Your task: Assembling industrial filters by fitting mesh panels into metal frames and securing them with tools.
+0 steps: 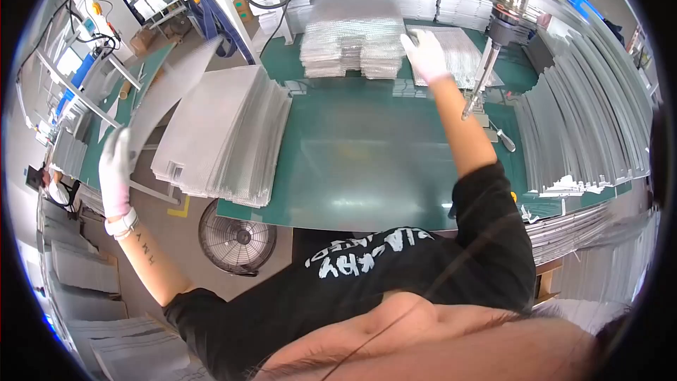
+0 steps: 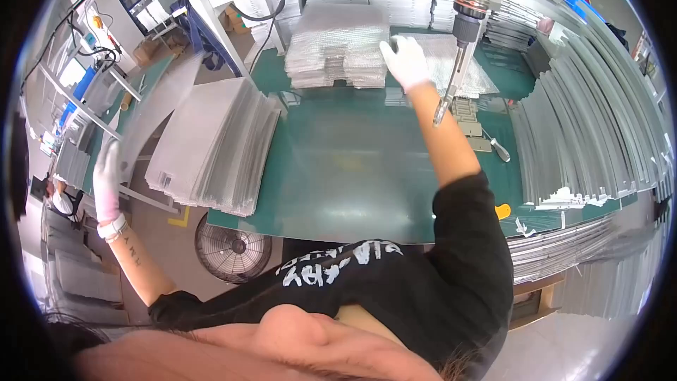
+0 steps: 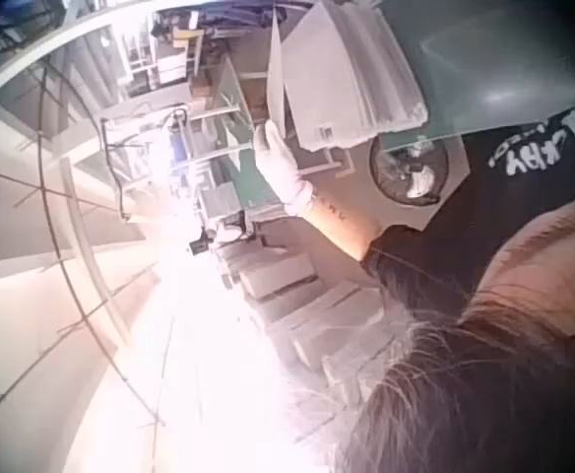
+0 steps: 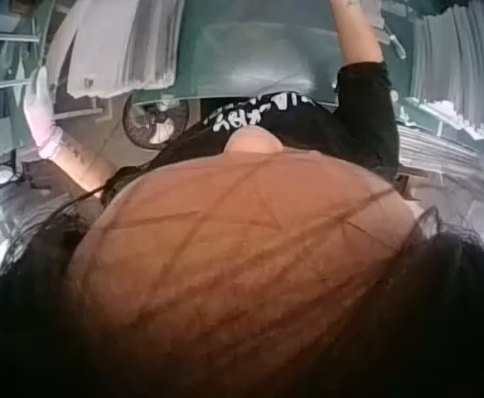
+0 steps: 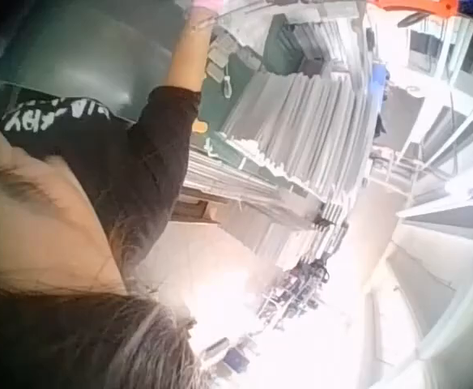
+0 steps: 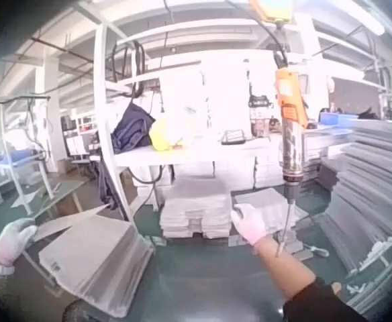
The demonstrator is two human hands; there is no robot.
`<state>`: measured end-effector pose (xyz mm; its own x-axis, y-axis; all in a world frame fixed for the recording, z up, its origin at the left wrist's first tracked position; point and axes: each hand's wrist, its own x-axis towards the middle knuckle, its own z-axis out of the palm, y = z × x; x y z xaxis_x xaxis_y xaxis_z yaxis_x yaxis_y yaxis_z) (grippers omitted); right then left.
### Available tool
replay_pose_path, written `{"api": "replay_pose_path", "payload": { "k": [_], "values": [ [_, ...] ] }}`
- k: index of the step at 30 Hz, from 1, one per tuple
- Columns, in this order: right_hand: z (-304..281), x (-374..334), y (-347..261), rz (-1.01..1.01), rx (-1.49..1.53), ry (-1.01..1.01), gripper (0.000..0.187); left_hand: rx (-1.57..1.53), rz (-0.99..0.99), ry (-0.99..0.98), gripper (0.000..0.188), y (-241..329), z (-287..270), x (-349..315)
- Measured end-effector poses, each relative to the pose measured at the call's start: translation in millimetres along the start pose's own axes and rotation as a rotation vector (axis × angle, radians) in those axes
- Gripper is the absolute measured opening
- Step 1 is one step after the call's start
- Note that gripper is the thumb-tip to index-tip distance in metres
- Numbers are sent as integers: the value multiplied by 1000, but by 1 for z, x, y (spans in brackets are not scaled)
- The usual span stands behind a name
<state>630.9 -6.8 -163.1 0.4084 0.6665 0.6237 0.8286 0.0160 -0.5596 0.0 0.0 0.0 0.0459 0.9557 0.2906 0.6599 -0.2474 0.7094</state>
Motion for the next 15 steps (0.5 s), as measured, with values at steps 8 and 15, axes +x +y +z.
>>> {"api": "replay_pose_path", "payload": {
  "k": [8,15],
  "values": [
    [19,30,-28,238,-443,-189,54,102,526,378,65,12,78,-161],
    [31,82,-17,297,253,-51,49,303,606,-7,80,-5,215,-224]
  ]
}}
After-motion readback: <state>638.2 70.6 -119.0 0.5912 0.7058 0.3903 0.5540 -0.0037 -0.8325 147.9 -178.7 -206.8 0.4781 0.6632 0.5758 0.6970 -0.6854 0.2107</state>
